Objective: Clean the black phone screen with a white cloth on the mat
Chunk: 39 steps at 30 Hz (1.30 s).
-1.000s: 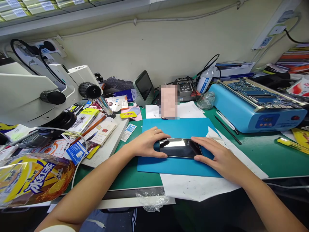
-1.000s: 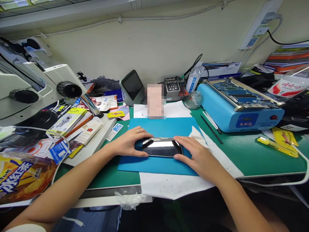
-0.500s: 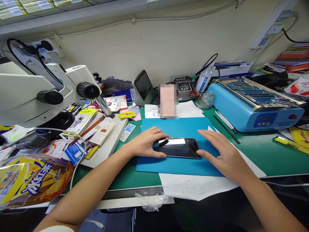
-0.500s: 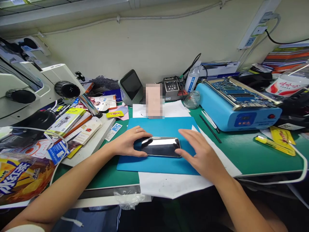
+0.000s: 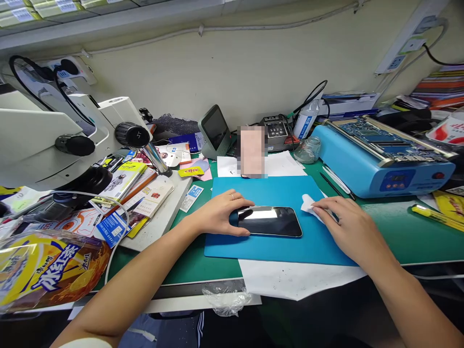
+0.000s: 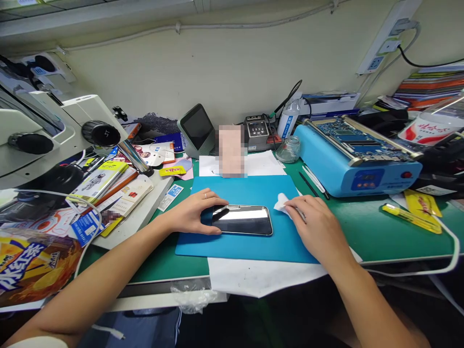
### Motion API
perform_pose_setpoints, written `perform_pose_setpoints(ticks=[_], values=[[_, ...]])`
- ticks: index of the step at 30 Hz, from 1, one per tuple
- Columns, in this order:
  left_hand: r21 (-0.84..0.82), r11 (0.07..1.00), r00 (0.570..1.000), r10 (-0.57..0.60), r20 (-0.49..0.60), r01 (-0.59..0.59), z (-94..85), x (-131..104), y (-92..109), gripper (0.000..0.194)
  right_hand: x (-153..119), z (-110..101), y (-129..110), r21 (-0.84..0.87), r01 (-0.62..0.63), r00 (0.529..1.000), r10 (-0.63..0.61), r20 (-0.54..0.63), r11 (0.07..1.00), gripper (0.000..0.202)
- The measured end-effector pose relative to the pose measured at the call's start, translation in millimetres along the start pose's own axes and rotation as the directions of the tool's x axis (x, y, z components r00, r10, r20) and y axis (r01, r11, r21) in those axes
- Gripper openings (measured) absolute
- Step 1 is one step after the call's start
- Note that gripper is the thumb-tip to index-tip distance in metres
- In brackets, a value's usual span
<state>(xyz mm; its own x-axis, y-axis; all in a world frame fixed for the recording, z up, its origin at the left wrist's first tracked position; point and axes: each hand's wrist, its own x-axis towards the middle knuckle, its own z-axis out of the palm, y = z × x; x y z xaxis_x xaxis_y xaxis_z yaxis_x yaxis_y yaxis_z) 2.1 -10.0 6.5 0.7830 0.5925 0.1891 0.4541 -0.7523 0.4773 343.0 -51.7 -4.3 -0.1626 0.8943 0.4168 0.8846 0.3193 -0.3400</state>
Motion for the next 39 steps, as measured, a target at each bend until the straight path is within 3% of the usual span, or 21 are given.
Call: perform_pose_setpoints(ticks=[7, 13, 17, 24, 28, 36, 39], values=[[0.015, 1.000, 1.000, 0.008, -0.006, -0.008, 0.1, 0, 0, 0.066, -12, 5, -33, 0.146, 0.103, 0.991, -0.114, 0.071, 0.984, 0.035], [0.019, 1.000, 1.000, 0.019, -0.015, -0.019, 0.4, 0, 0, 0.065, -20, 18, -45, 0.086, 0.256, 0.964, -0.260, 0.045, 0.963, 0.032], [0.006, 1.000, 0.999, 0.023, -0.031, -0.022, 1.3, 1, -1, 0.066, -17, 24, -72, 0.066, 0.336, 0.936, -0.341, 0.088, 0.940, 0.031], [-0.019, 1.000, 0.999, 0.012, -0.030, -0.013, 2.0, 1, 2, 0.066, -5, 33, -115, 0.127, 0.359, 0.910, -0.377, 0.172, 0.925, 0.030], [-0.036, 0.999, 1.000, -0.006, -0.013, 0.006, 1.9, 1, 1, 0.067, -5, 29, -110, 0.112, 0.402, 0.895, -0.416, 0.161, 0.909, 0.028], [-0.056, 0.998, 0.999, -0.038, 0.013, 0.039, -2.1, 1, 1, 0.072, -17, 18, -54, -0.015, 0.345, 0.937, -0.343, 0.063, 0.939, 0.027], [-0.053, 0.998, 1.000, -0.027, 0.003, 0.027, -1.6, 1, 0, 0.073, -15, 19, -60, -0.030, 0.343, 0.938, -0.341, 0.063, 0.939, 0.028]])
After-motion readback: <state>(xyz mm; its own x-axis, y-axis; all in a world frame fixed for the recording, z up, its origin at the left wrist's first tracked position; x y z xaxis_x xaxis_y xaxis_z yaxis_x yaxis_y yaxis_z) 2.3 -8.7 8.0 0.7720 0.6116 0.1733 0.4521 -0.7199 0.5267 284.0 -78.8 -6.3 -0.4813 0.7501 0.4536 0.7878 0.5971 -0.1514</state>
